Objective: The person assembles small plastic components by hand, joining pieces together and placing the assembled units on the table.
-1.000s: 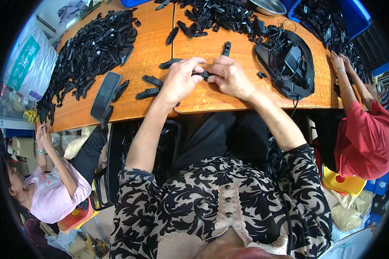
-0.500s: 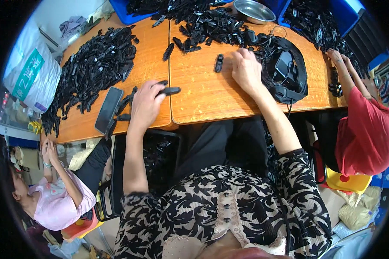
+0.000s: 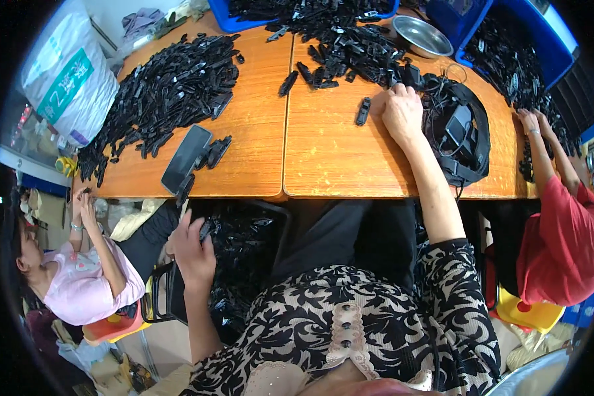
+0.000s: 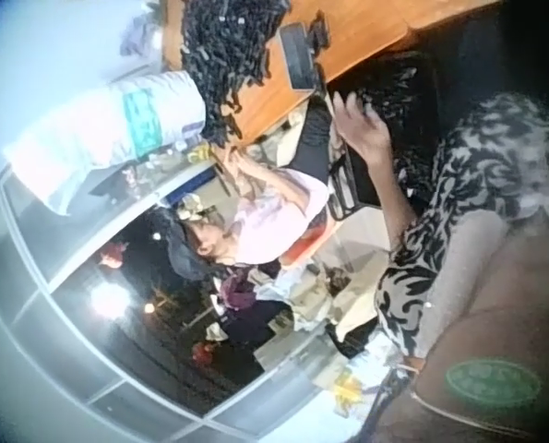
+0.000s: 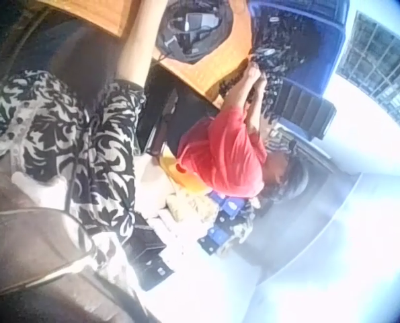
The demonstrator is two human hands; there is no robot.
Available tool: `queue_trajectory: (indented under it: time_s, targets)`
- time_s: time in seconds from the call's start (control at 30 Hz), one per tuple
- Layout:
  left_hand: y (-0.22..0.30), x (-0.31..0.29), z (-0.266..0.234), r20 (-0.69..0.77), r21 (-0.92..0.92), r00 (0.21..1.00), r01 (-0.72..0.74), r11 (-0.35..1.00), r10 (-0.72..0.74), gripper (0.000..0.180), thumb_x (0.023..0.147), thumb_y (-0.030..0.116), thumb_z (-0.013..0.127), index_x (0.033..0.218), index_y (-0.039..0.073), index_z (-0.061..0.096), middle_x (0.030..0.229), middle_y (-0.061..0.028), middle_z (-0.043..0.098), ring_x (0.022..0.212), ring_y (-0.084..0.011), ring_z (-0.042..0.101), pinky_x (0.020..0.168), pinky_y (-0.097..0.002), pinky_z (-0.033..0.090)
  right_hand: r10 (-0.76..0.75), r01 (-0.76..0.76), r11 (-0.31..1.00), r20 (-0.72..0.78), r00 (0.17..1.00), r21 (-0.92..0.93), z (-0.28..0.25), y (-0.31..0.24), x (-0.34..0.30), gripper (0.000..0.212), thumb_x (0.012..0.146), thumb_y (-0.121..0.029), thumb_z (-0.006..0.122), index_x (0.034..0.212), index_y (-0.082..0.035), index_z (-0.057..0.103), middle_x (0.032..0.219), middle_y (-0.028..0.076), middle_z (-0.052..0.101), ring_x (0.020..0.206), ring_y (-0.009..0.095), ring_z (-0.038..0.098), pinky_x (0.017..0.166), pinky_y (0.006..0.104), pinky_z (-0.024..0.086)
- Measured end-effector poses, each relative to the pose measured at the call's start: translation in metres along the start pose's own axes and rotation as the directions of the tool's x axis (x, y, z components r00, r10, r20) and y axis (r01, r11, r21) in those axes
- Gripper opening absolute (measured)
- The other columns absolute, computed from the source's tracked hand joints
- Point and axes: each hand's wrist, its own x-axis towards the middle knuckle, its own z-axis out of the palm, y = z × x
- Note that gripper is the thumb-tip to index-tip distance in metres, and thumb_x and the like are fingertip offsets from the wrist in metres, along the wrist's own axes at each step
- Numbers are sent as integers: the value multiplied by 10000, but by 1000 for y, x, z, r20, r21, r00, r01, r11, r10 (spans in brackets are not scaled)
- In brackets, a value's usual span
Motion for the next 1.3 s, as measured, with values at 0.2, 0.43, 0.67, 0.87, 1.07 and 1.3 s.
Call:
queue_trajectory:
  time_s: [0.2, 0.43, 0.67, 0.87, 1.07, 1.3]
  targets:
    - [95, 161, 32, -327, -383, 933, -273, 883, 147, 261, 944, 67, 603, 1180, -23, 665, 1254, -201, 673, 1210, -381, 609, 1039, -459, 464, 105, -106, 994, 55, 993, 15, -5, 18, -3, 176, 812, -88, 644, 967, -49, 718, 934, 137, 669, 928, 317, 659, 817, 441, 521]
    - [163, 307, 98, 169, -339, 985, 85, 937, -28, 288, 977, 202, 627, 1228, 91, 716, 1270, -178, 685, 1249, -366, 591, 1025, -482, 473, 129, -73, 943, -155, 979, 326, -39, -1, -15, 319, 811, -13, 611, 1129, -29, 624, 939, 189, 650, 857, 399, 663, 749, 470, 559]
    - [164, 253, 128, -260, -377, 922, -370, 849, 286, 227, 886, 40, 682, 1095, 104, 743, 1071, -123, 710, 1058, -327, 631, 888, -451, 533, 14, -5, 921, -20, 1000, 390, -44, 18, -49, 347, 798, 2, 639, 1137, -32, 705, 1099, 176, 666, 1055, 364, 647, 878, 449, 552]
    - [179, 204, 100, -325, -347, 785, -617, 706, 527, 123, 859, 53, 709, 967, 106, 733, 979, -71, 653, 956, -287, 639, 854, -410, 543, 201, -149, 887, -74, 977, 437, -52, 23, -23, 218, 886, -38, 616, 1083, -15, 709, 1012, 163, 689, 1006, 360, 673, 861, 450, 558]
    - [183, 197, 95, -265, -525, 772, -618, 585, 577, 191, 858, 38, 731, 1046, 68, 721, 1027, -104, 646, 979, -295, 658, 854, -388, 550, -21, 9, 994, 111, 994, 113, -27, 25, 26, 100, 816, -111, 679, 845, -57, 758, 976, 123, 703, 998, 335, 672, 825, 431, 551]
    - [181, 199, 97, -149, -703, 904, -382, 600, 401, 210, 886, 87, 720, 1094, 62, 705, 1092, -111, 671, 1013, -324, 664, 863, -409, 545, -62, -10, 977, 332, 941, 212, -36, 8, 30, 234, 813, -91, 664, 1015, -56, 776, 978, 164, 751, 1006, 342, 700, 879, 452, 548]
